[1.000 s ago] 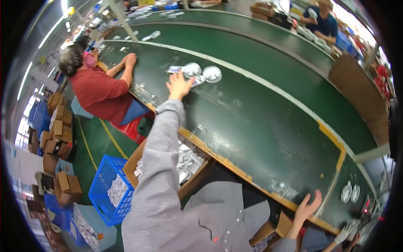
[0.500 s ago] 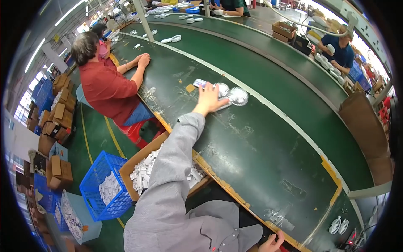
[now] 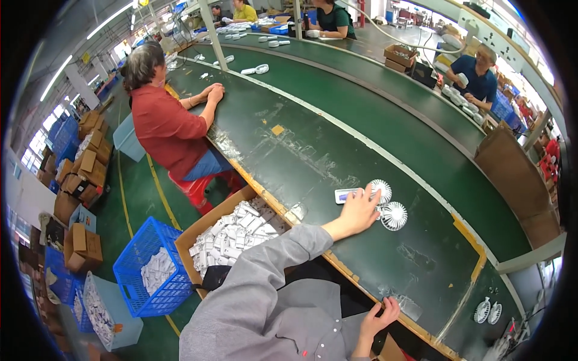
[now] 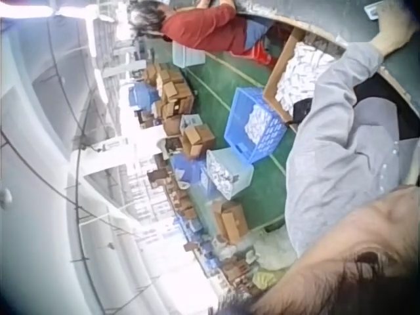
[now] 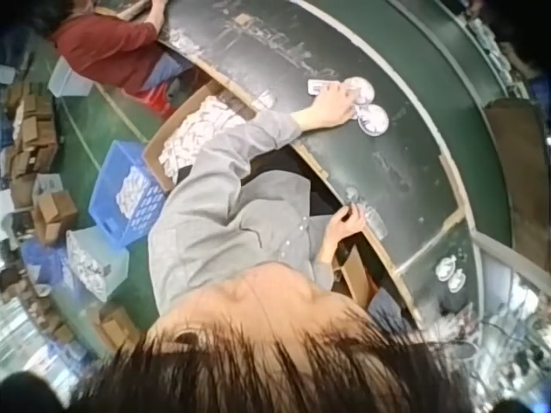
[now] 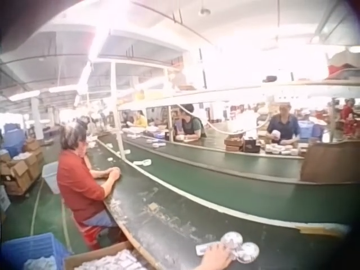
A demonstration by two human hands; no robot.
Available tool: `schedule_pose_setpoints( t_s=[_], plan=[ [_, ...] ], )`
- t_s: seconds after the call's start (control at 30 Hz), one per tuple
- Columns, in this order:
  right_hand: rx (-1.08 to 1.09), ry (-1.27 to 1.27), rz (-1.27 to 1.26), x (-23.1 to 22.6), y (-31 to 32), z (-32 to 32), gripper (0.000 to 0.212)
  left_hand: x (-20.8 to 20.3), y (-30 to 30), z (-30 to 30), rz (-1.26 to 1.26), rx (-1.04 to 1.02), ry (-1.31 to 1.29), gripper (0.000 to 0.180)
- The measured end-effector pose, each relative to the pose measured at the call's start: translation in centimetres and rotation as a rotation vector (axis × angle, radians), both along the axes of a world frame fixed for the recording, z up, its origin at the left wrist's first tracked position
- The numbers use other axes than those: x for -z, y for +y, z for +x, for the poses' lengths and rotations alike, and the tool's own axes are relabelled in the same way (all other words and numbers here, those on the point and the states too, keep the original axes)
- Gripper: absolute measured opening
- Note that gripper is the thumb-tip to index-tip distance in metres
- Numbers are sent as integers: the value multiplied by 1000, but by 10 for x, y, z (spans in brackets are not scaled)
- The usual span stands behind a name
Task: The person assembles handheld fans by hand, connecting the fan heads, circuit boards, and batteries into the handle casings and placing the assembled fans onto the conveyor belt.
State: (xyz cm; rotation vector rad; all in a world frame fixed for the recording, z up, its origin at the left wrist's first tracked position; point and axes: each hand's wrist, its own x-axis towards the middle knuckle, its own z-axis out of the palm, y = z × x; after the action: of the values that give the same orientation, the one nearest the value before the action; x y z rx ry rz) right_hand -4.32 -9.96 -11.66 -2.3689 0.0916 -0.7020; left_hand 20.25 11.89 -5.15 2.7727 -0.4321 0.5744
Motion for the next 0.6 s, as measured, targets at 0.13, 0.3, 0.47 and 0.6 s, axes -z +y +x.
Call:
schedule_pose_setpoints(
  t_s=[0.13,0.3,0.47,0.6],
  plan=[
    [-4,-36,-71,1,-2,-1,19,8,-23,-22,18,327,-83,65],
    [-39,-72,-75,-6,-4,-5,19,12,-58,-37,102,303,56,60],
    [-88,-49,44,-10,-7,-8,20,5,-70,-51,-279,263,262,64],
    [-57,-16,265,-16,-8,-12,24,-2,-74,-56,-969,288,710,59]
  ],
)
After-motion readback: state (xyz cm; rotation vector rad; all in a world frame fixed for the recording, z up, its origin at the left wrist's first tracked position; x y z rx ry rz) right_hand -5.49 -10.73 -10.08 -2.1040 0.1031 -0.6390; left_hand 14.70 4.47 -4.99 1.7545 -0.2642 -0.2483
